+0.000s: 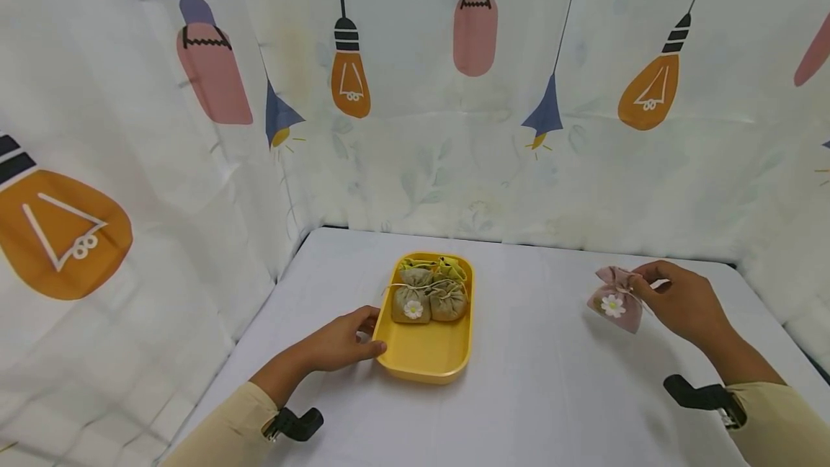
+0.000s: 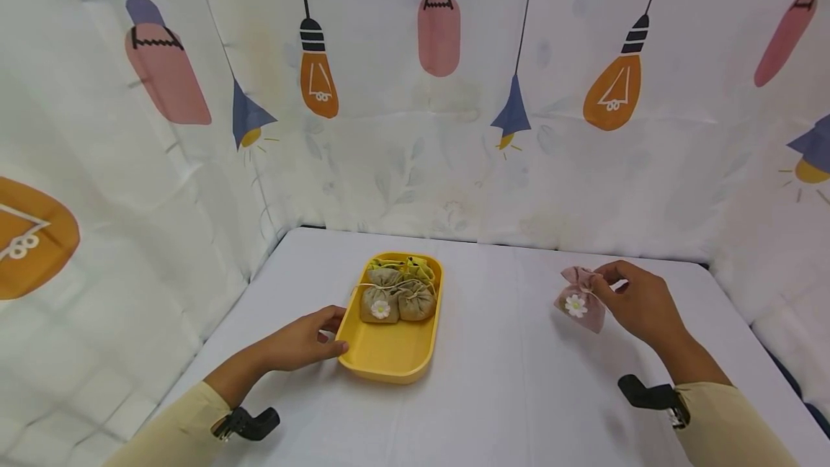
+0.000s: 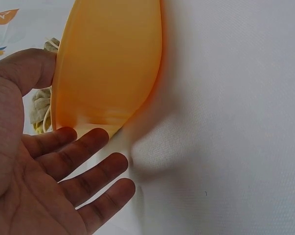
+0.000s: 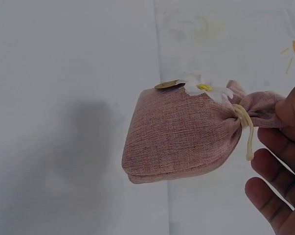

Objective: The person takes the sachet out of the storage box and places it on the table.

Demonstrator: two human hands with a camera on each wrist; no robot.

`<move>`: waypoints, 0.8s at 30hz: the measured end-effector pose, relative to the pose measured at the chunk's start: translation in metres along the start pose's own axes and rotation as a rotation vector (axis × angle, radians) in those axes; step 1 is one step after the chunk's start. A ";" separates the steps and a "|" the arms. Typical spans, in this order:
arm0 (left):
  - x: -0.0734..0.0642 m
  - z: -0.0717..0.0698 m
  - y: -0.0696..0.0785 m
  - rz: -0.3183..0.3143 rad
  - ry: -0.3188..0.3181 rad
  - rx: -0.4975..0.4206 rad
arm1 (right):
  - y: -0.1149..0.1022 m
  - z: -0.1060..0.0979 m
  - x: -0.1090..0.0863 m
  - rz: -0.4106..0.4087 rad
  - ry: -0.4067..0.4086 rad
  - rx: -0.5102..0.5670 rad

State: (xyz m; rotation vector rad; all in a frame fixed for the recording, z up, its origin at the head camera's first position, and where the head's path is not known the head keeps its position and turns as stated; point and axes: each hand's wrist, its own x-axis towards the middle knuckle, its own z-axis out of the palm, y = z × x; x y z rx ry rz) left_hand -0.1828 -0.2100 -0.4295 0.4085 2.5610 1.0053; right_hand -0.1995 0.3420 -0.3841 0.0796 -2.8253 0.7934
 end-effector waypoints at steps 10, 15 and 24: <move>0.001 -0.001 0.001 -0.004 0.001 0.002 | -0.013 0.003 0.005 -0.019 -0.014 0.041; 0.001 -0.001 0.000 -0.016 0.002 0.009 | -0.021 0.008 0.010 -0.030 -0.046 0.054; 0.001 0.001 -0.001 -0.022 0.004 0.008 | -0.030 0.019 0.013 -0.045 -0.075 0.053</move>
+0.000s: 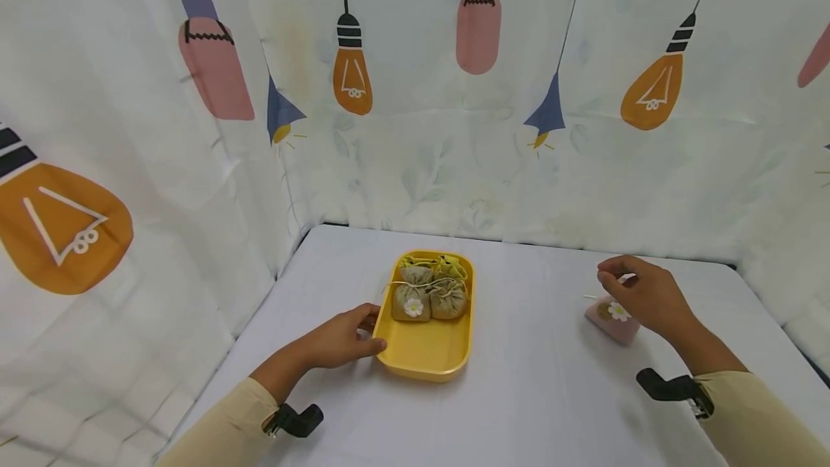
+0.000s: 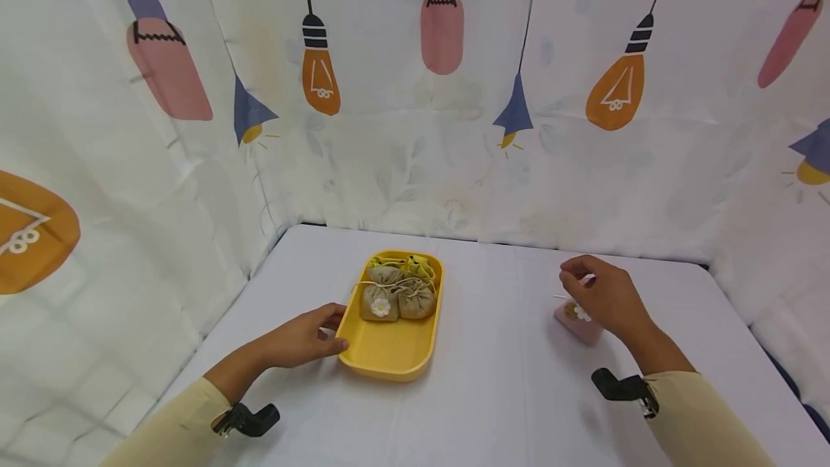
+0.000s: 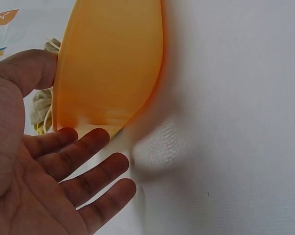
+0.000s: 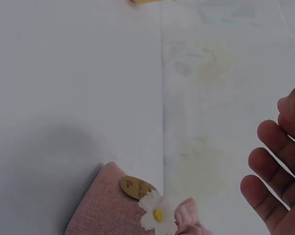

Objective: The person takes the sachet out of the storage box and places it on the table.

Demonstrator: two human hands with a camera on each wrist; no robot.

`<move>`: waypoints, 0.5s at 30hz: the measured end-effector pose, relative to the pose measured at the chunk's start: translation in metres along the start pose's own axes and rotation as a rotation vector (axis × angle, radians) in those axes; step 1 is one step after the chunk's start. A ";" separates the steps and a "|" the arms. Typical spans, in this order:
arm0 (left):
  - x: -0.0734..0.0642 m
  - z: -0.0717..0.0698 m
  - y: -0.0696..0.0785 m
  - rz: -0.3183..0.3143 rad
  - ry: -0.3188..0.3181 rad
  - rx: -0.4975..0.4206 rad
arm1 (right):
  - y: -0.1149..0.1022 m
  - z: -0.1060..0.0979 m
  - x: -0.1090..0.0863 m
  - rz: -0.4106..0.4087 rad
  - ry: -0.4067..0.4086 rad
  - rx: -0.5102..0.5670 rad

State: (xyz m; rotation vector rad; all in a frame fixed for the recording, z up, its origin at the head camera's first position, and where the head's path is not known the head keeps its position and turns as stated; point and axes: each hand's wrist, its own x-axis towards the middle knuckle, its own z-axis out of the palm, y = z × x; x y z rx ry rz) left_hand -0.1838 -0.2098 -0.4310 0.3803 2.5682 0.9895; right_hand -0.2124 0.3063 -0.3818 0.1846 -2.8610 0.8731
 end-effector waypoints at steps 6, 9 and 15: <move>-0.001 -0.001 0.002 0.000 -0.001 0.003 | -0.008 0.006 0.003 -0.017 -0.011 -0.002; -0.001 -0.001 0.002 -0.001 0.000 -0.001 | -0.013 0.010 0.005 -0.024 -0.024 0.006; -0.002 0.000 0.002 -0.003 0.001 -0.004 | -0.023 0.018 0.008 -0.053 -0.041 0.020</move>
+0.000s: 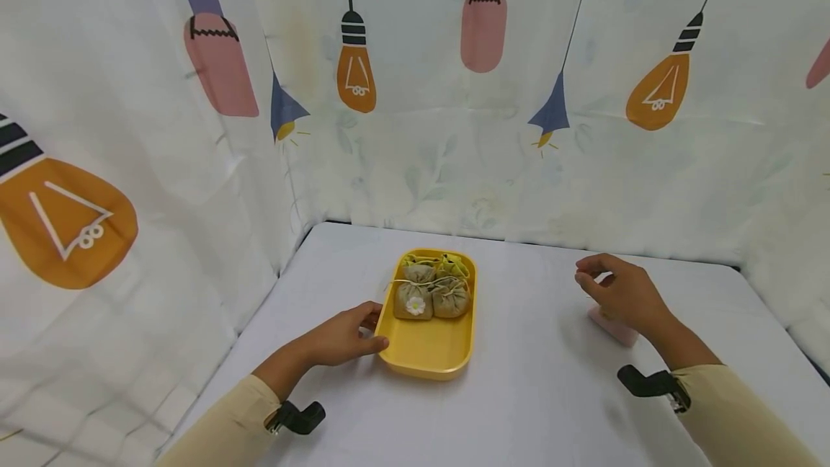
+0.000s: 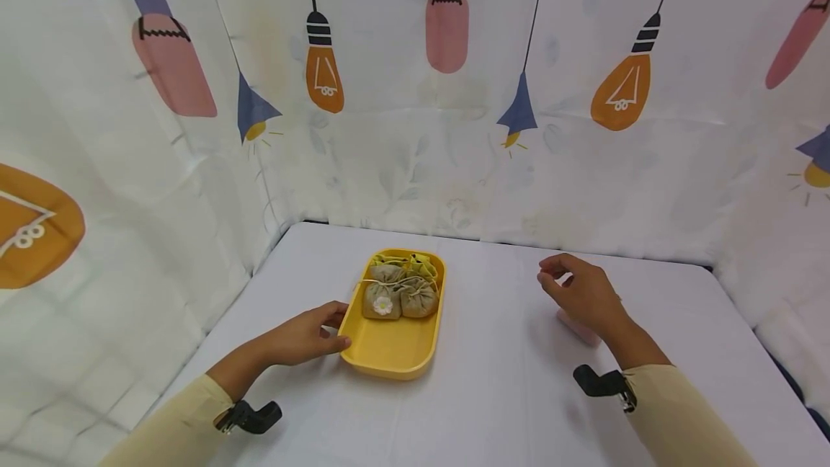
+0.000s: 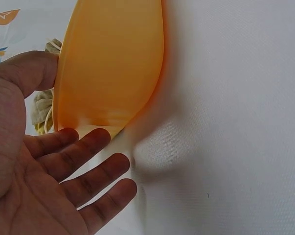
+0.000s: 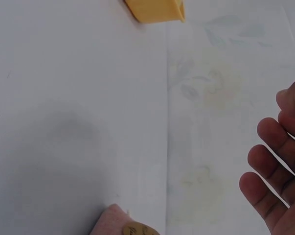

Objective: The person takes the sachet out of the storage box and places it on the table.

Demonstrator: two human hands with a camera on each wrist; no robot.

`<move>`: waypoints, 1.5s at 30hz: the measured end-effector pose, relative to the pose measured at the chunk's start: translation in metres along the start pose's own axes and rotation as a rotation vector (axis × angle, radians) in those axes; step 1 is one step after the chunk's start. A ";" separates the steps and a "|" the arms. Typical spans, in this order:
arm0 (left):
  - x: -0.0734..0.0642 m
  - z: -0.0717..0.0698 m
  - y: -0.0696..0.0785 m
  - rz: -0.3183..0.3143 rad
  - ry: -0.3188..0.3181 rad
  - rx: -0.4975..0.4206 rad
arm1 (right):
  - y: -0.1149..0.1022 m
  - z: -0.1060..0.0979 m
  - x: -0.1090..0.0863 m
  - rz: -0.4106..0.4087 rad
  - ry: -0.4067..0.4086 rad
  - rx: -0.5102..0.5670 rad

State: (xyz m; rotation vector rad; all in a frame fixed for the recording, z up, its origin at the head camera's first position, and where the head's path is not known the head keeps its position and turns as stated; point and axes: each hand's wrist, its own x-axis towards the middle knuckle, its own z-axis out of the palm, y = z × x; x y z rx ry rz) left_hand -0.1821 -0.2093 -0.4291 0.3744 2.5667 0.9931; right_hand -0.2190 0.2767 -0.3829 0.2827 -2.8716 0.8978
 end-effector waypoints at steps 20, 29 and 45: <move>0.000 -0.001 0.001 -0.007 -0.009 0.011 | -0.018 0.026 0.008 -0.044 -0.010 0.064; -0.001 -0.001 -0.002 0.017 -0.017 -0.011 | -0.024 0.040 0.014 -0.115 0.018 0.084; 0.000 0.000 -0.001 0.013 -0.014 -0.035 | -0.035 0.064 0.021 -0.139 -0.021 0.076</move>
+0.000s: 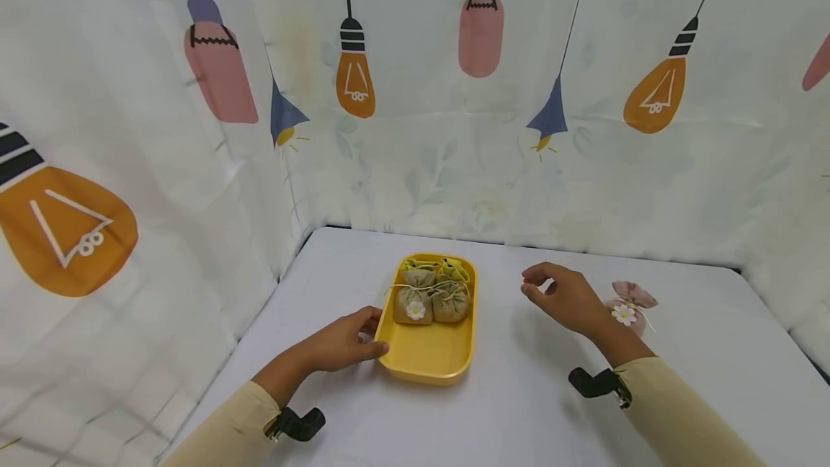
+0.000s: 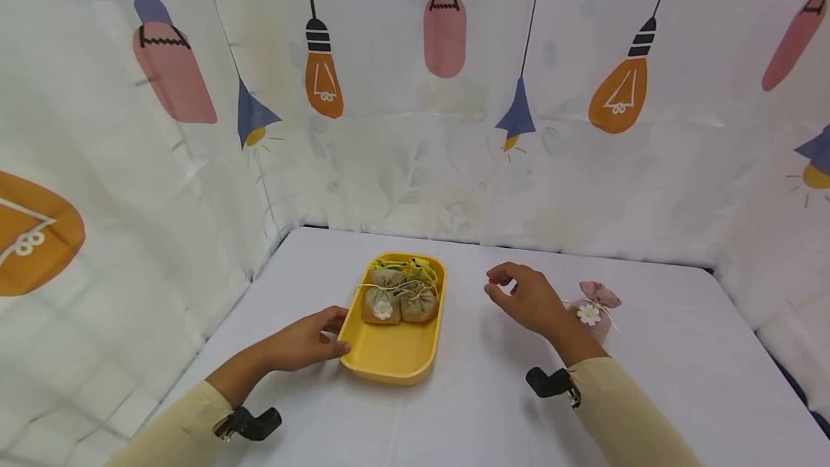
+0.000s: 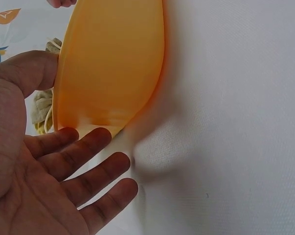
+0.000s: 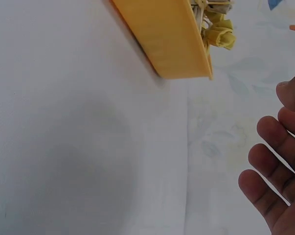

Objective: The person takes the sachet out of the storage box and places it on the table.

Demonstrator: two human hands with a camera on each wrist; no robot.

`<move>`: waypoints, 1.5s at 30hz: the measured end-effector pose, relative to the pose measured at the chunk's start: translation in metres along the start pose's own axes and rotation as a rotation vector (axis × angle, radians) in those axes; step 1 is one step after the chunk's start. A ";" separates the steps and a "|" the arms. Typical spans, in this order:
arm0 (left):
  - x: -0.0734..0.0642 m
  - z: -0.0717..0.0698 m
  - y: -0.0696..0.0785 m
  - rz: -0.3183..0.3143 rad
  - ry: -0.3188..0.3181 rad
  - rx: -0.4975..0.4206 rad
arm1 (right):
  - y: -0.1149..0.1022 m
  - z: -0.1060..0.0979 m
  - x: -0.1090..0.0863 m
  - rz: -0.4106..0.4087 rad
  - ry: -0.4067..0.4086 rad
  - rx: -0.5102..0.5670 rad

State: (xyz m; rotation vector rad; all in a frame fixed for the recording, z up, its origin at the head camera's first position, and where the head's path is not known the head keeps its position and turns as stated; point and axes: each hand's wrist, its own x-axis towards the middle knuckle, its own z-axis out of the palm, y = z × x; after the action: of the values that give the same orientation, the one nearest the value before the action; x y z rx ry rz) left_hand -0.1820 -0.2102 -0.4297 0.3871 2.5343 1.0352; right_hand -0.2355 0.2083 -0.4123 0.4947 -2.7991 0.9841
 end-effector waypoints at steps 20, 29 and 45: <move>-0.001 0.001 0.001 -0.025 0.001 0.003 | -0.020 0.016 0.010 -0.028 -0.037 0.009; -0.001 0.000 0.000 -0.023 0.001 0.010 | -0.026 0.025 0.013 -0.031 -0.057 0.030; 0.000 0.003 -0.002 -0.017 0.001 0.003 | -0.038 0.038 0.021 -0.057 -0.104 0.035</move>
State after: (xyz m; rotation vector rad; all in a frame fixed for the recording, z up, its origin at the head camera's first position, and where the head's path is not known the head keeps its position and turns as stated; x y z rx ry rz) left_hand -0.1807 -0.2099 -0.4324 0.3654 2.5362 1.0256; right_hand -0.2425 0.1516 -0.4149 0.6443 -2.8452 1.0262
